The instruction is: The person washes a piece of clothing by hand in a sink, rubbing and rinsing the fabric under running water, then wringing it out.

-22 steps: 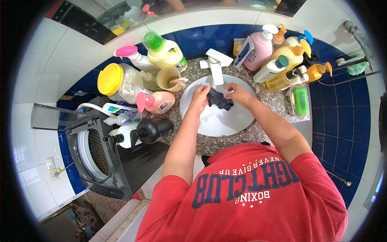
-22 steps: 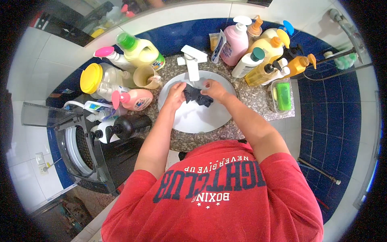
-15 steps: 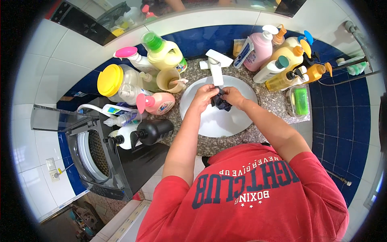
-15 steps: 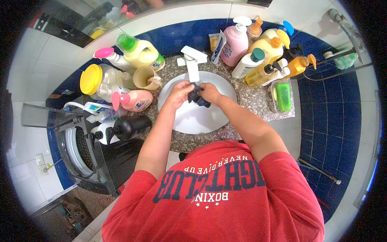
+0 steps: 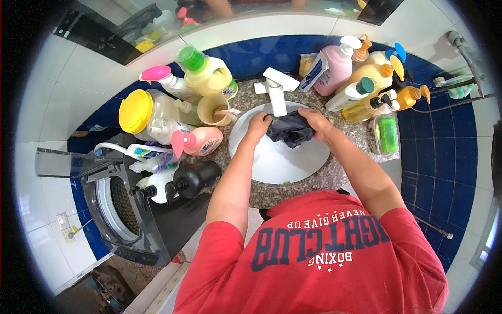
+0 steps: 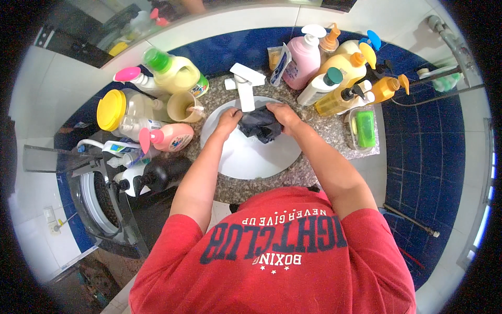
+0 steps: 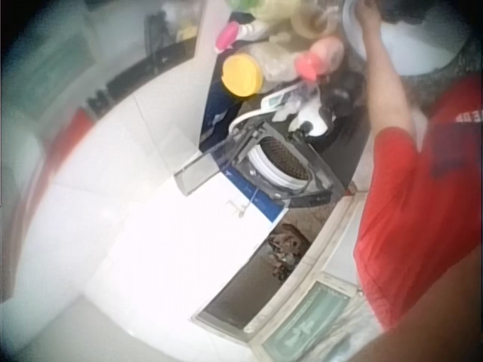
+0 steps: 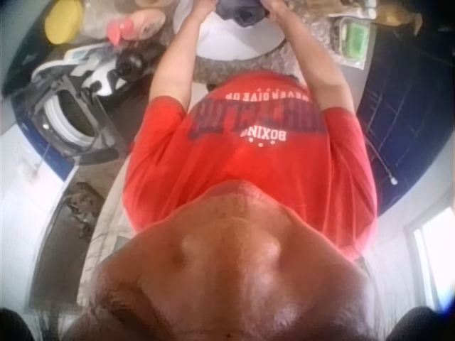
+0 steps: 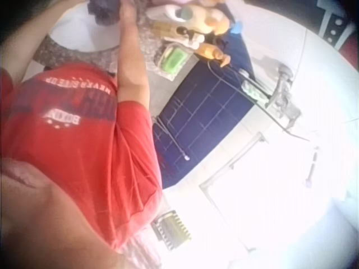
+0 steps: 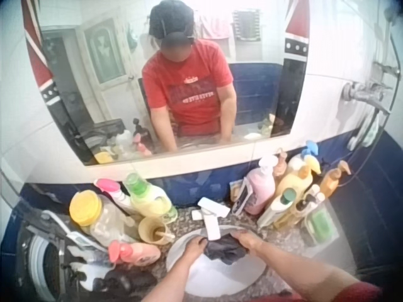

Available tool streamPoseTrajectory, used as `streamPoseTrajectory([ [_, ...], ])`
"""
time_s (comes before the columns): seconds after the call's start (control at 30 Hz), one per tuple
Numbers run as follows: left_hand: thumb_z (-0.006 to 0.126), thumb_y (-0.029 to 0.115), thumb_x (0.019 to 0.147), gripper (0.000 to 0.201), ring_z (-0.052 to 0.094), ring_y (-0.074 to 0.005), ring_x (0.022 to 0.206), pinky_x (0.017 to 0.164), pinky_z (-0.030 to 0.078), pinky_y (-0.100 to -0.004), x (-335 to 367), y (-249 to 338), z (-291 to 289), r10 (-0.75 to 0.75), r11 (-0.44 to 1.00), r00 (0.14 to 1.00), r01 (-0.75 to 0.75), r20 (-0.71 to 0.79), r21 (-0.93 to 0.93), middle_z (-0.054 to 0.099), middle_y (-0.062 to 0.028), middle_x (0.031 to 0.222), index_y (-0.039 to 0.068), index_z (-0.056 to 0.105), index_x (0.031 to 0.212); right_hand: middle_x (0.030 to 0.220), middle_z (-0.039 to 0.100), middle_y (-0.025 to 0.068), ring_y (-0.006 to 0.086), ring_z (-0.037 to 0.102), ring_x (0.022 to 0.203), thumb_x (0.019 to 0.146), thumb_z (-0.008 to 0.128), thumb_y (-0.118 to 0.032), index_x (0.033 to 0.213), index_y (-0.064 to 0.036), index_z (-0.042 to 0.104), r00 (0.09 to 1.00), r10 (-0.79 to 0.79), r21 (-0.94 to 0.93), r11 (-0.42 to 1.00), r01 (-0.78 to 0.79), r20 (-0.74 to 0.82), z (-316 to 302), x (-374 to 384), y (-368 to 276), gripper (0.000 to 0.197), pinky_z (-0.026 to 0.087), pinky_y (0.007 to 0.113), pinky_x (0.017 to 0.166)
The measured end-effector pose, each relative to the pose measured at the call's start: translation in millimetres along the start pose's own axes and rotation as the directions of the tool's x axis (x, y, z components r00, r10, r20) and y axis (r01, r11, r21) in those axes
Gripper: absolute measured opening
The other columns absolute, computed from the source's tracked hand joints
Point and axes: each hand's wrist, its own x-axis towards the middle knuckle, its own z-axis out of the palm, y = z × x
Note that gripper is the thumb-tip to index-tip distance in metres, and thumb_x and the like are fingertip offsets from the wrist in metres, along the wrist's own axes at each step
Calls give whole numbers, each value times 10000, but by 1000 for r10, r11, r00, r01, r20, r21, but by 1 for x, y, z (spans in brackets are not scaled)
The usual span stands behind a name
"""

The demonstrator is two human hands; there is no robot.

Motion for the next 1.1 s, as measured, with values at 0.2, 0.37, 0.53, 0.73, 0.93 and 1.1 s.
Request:
streamPoseTrajectory([
  [0.2,668,184,742,346,616,-252,908,792,466,-355,17,9,28,54,972,997,-40,53,-233,645,-140,989,3,593,1027,986,618,113,216,624,868,934,500,-239,1094,-8,528,997,61,309,948,-72,43,-8,-14,-21,282,528,380,777],
  [0.37,648,165,738,286,587,-349,930,794,471,-415,31,-19,32,207,929,978,-202,17,311,632,-184,974,66,618,1004,1032,605,114,240,621,925,868,559,-98,1129,-16,500,972,-79,430,902,-25,223,-13,-31,-34,280,523,363,827],
  [0.53,539,189,841,189,610,-329,779,694,489,-400,31,-39,41,142,953,987,-115,-79,280,628,-173,841,65,624,957,1098,575,127,236,614,941,853,532,-45,1236,-18,415,978,-66,394,919,-18,197,-10,-36,-32,401,530,365,801],
  [0.73,481,170,920,196,598,-173,728,612,494,-309,-13,10,8,-294,514,937,321,188,-795,602,-75,869,-9,549,962,1121,567,126,225,602,957,886,493,-80,1302,-10,382,999,52,307,950,-54,13,-21,14,3,436,527,365,793],
  [0.93,511,158,913,202,626,-206,826,743,524,-339,-66,51,-35,-220,345,930,357,295,-868,620,-107,953,-8,550,1022,1111,582,130,247,587,990,892,499,-163,1155,17,544,999,38,-275,961,-42,-20,-2,67,20,322,489,383,804],
  [1.1,555,158,887,227,633,-229,871,795,519,-360,-99,61,-54,-180,162,902,421,393,-893,629,-124,1006,-8,571,1040,1103,593,206,324,577,996,858,537,-261,1022,9,624,963,-264,-660,715,231,51,15,101,46,328,463,382,803],
])
